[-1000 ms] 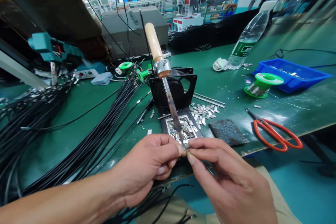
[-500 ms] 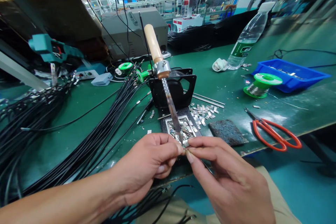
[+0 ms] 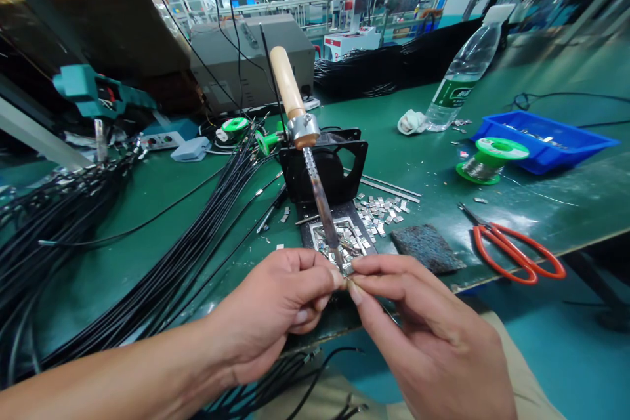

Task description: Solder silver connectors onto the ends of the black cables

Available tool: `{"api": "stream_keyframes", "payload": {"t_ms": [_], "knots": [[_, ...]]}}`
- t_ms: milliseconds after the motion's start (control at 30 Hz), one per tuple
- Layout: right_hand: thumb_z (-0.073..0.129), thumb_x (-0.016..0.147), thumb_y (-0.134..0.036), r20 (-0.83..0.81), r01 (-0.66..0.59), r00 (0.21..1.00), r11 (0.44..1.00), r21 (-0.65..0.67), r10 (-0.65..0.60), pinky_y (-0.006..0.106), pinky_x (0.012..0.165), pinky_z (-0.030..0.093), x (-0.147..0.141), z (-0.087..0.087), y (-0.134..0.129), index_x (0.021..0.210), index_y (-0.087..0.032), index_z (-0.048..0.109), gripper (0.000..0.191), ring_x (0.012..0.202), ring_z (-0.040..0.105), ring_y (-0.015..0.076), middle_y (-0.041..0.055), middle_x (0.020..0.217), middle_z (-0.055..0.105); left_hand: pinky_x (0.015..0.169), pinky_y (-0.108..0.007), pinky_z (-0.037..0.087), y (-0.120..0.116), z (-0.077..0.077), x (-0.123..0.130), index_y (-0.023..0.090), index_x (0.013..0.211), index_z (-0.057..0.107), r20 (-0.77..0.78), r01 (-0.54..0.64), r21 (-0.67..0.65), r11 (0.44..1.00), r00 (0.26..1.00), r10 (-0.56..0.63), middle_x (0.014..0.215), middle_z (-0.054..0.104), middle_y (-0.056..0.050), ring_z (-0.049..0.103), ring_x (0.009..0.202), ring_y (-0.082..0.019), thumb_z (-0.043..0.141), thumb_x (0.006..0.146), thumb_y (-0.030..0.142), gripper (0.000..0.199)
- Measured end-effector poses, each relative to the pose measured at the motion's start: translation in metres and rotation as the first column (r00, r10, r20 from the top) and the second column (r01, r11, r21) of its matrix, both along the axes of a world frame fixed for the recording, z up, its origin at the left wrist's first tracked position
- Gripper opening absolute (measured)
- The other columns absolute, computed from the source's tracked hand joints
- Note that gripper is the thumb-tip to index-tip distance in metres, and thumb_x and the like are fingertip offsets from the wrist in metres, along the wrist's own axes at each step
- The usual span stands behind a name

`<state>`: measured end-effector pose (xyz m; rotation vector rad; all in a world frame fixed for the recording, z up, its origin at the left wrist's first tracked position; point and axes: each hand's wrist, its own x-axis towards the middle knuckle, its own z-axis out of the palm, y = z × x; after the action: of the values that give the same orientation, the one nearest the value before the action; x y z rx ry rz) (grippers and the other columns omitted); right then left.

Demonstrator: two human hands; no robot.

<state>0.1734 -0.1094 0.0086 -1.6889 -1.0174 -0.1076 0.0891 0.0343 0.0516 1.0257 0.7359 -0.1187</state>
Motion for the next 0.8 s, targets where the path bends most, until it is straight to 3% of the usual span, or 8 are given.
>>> {"api": "stream_keyframes", "payload": {"t_ms": [233, 800], "knots": [[0.066, 0.089, -0.010, -0.009, -0.024, 1.000, 1.000, 0.003, 0.024, 0.005, 0.086, 0.055, -0.0002, -0.0027, -0.0026, 0.087, -0.020, 0.070, 0.011, 0.089, 0.070, 0.0027, -0.0023, 0.101, 0.071, 0.042, -0.015, 0.016, 0.0000, -0.0021, -0.0002, 0.014, 0.068, 0.052, -0.004, 0.007, -0.007, 1.000, 1.000, -0.007, 0.054, 0.045, 0.007, 0.025, 0.041, 0.001, 0.075, 0.069, 0.021, 0.024], [0.066, 0.089, -0.011, -0.041, -0.016, 0.999, 1.000, -0.008, 0.015, 0.009, 0.083, 0.059, 0.0001, -0.0014, -0.0044, 0.087, -0.020, 0.070, 0.010, 0.086, 0.072, 0.0055, -0.0013, 0.101, 0.073, 0.044, -0.018, 0.013, 0.0004, -0.0031, 0.0002, 0.014, 0.066, 0.050, -0.016, 0.031, -0.009, 0.999, 0.999, -0.031, 0.054, 0.046, 0.006, 0.025, 0.041, 0.001, 0.080, 0.067, 0.025, 0.032]]}}
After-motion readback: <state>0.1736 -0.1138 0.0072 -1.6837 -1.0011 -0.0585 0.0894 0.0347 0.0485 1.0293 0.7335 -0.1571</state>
